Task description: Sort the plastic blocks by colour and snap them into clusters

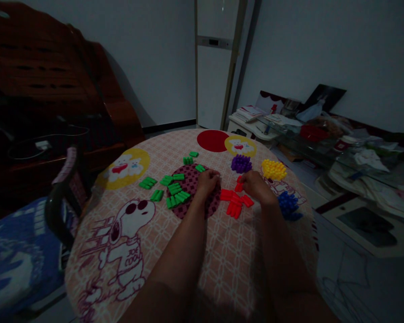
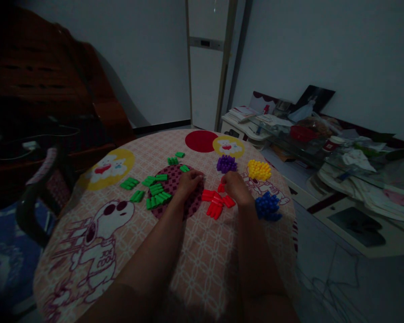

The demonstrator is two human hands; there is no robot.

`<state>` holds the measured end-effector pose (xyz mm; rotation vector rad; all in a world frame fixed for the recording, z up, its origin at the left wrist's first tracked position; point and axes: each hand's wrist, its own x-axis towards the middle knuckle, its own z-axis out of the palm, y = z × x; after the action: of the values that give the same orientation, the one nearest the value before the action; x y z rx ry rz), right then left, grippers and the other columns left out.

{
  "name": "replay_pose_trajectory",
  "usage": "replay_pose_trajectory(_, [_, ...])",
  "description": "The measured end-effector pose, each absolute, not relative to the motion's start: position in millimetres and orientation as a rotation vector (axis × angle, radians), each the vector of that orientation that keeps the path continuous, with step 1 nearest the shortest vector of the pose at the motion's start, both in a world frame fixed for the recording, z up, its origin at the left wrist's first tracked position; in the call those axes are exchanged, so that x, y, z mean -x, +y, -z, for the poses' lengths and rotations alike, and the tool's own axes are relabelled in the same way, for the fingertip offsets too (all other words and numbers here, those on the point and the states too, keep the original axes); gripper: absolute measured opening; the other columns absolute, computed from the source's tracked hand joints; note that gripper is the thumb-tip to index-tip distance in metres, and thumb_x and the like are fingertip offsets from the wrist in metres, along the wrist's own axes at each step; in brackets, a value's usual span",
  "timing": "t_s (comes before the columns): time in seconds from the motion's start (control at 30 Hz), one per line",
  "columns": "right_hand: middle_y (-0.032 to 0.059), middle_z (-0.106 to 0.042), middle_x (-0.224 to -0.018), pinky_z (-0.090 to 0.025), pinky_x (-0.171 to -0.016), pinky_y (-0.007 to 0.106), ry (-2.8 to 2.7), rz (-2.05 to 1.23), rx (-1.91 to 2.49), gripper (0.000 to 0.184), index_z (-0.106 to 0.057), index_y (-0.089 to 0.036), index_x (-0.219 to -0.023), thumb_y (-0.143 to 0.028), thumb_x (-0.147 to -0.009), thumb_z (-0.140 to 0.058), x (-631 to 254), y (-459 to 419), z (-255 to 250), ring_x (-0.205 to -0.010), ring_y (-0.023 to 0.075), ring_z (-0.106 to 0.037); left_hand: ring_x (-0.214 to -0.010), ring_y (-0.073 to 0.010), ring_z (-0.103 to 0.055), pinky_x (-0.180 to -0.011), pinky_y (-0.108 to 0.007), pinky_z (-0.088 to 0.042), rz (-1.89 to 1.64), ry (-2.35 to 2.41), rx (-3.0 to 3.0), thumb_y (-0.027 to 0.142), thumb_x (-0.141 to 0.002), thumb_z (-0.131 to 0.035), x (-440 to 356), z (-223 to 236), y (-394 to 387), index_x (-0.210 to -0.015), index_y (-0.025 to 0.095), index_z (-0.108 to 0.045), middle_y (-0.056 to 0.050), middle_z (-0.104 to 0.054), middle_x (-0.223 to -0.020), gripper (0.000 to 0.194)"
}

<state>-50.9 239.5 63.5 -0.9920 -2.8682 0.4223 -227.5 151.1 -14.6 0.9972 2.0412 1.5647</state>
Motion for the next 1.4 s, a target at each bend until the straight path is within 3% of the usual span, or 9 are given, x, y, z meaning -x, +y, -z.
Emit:
replay_pose_trajectory(0.37, [0.018,-0.075,-0.094,-0.044,-0.083,0.03,-2.798,-0.106,1.127,0.026,-0.078,-0.01,-0.093,-0.01,-0.086,-0.052,60,235,-53,-0.095,0.0243,-0.067,-0.079,-0.017,-0.069,-0.078,-0.028,-0.053,-1.558,2.048,-1.027,0.01,-0.078,-0.062,229,16,151,-0.086,0.013,-0.075,-0.007,-0.076,-0.088,0.016])
replay_pose_trajectory(0.53, [0.0139,-0.076,-0.095,-0.045,-0.08,0.028,-2.646,-0.156,1.095,0.027,-0.078,-0.012,-0.1,-0.015,-0.085,-0.055,48,236,-76,-0.093,0.0226,-0.069,-0.073,-0.0168,-0.067,-0.074,-0.028,-0.053,-1.558,2.025,-1.01,0.011,-0.079,-0.061,228,16,152,-0.088,0.012,-0.075,-0.006,-0.075,-0.082,0.017])
replay_pose_trajectory(0.67, [0.0108,-0.076,-0.088,-0.045,-0.077,0.027,-2.666,-0.175,1.098,0.024,-0.079,-0.015,-0.087,-0.014,-0.083,-0.055,30,235,-97,-0.087,0.0207,-0.069,-0.074,-0.0168,-0.067,-0.075,-0.028,-0.052,-1.565,2.037,-0.995,0.009,-0.078,-0.061,226,14,153,-0.086,0.012,-0.075,-0.006,-0.075,-0.083,0.016])
replay_pose_trajectory(0.77, [0.009,-0.076,-0.086,-0.044,-0.072,0.026,-2.878,-0.249,1.104,0.015,-0.078,-0.015,-0.086,-0.016,-0.077,-0.067,26,232,-90,-0.084,0.0202,-0.069,-0.075,-0.0169,-0.067,-0.076,-0.028,-0.052,-1.564,2.052,-0.986,0.009,-0.078,-0.062,226,12,152,-0.085,0.013,-0.075,-0.006,-0.075,-0.082,0.015])
replay_pose_trajectory(0.9, [0.0103,-0.075,-0.102,-0.044,-0.073,0.025,-3.011,-0.289,1.132,0.03,-0.077,-0.015,-0.096,-0.017,-0.067,-0.08,30,229,-66,-0.094,0.0216,-0.068,-0.068,-0.0154,-0.066,-0.072,-0.027,-0.052,-1.55,2.029,-0.955,0.01,-0.079,-0.061,226,12,152,-0.087,0.013,-0.075,-0.004,-0.074,-0.077,0.016])
replay_pose_trajectory(1.1, [0.0068,-0.075,-0.077,-0.045,-0.068,0.024,-3.06,-0.475,1.083,0.012,-0.078,-0.015,-0.078,-0.01,-0.069,-0.071,27,228,-65,-0.079,0.0188,-0.068,-0.067,-0.0153,-0.066,-0.07,-0.027,-0.052,-1.562,2.018,-0.954,0.011,-0.078,-0.061,226,12,152,-0.086,0.013,-0.074,-0.005,-0.074,-0.077,0.016])
replay_pose_trajectory(1.2, [0.0051,-0.073,-0.07,-0.045,-0.067,0.024,-2.999,-0.551,1.123,0.018,-0.079,-0.015,-0.078,-0.008,-0.072,-0.064,20,230,-70,-0.07,0.0171,-0.068,-0.069,-0.0157,-0.066,-0.072,-0.027,-0.053,-1.567,2.03,-0.975,0.011,-0.077,-0.062,227,12,152,-0.085,0.013,-0.075,-0.005,-0.075,-0.079,0.015])
replay_pose_trajectory(1.4, [0.0054,-0.077,-0.085,-0.047,-0.074,0.025,-3.091,-0.515,1.055,0.031,-0.082,-0.018,-0.095,-0.013,-0.068,-0.067,15,237,-62,-0.083,0.021,-0.071,-0.075,-0.0178,-0.068,-0.077,-0.03,-0.053,-1.549,2.057,-1.01,0.011,-0.077,-0.061,228,15,154,-0.084,0.013,-0.075,-0.007,-0.076,-0.082,0.016])
